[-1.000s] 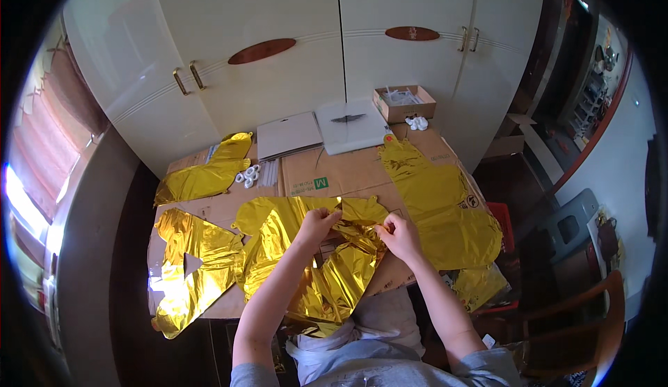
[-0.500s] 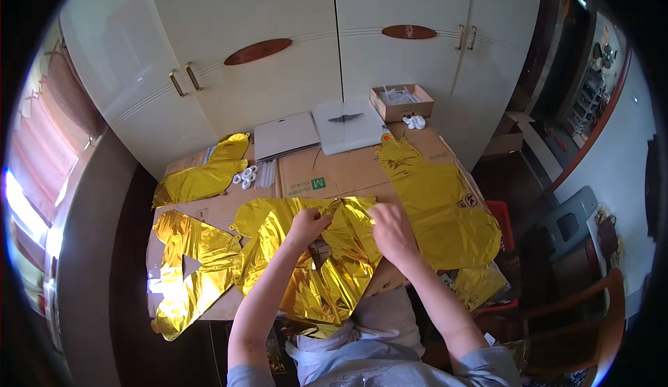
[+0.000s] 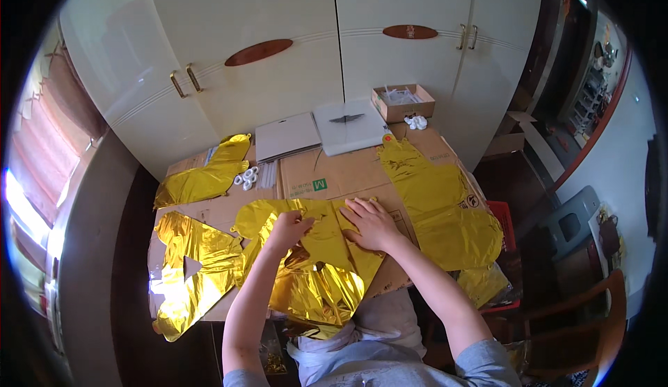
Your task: The recorder is preparing and folding large gold foil balloons at a workstation.
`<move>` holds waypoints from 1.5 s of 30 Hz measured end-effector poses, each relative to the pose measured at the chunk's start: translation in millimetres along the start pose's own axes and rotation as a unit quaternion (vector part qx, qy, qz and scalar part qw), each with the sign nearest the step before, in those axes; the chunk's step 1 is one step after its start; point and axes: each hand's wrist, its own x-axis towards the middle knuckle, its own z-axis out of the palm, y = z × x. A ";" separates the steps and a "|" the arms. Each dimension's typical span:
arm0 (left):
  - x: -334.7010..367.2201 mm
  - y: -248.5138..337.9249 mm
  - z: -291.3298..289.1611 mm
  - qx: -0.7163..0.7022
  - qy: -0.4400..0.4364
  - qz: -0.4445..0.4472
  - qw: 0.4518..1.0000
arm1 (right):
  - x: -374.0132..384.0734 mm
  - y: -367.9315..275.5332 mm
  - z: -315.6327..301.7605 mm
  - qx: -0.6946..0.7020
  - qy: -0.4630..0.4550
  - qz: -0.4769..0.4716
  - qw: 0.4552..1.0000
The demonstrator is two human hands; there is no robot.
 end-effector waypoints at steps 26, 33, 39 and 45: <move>-35.6 -1.7 -51.9 -0.107 0.056 0.001 0.993 | 58.4 -16.7 6.9 0.075 0.026 -0.024 0.997; -34.6 -4.5 -47.7 -0.131 0.059 0.004 0.990 | 61.7 -15.3 14.0 0.022 0.018 0.004 1.000; -44.6 -6.7 -63.6 -0.112 0.071 -0.017 0.991 | 60.5 -14.5 14.6 0.032 0.031 0.008 0.999; -59.0 -27.6 -79.1 -0.104 0.097 -0.041 0.989 | 60.8 -13.2 14.5 0.051 0.038 -0.049 0.997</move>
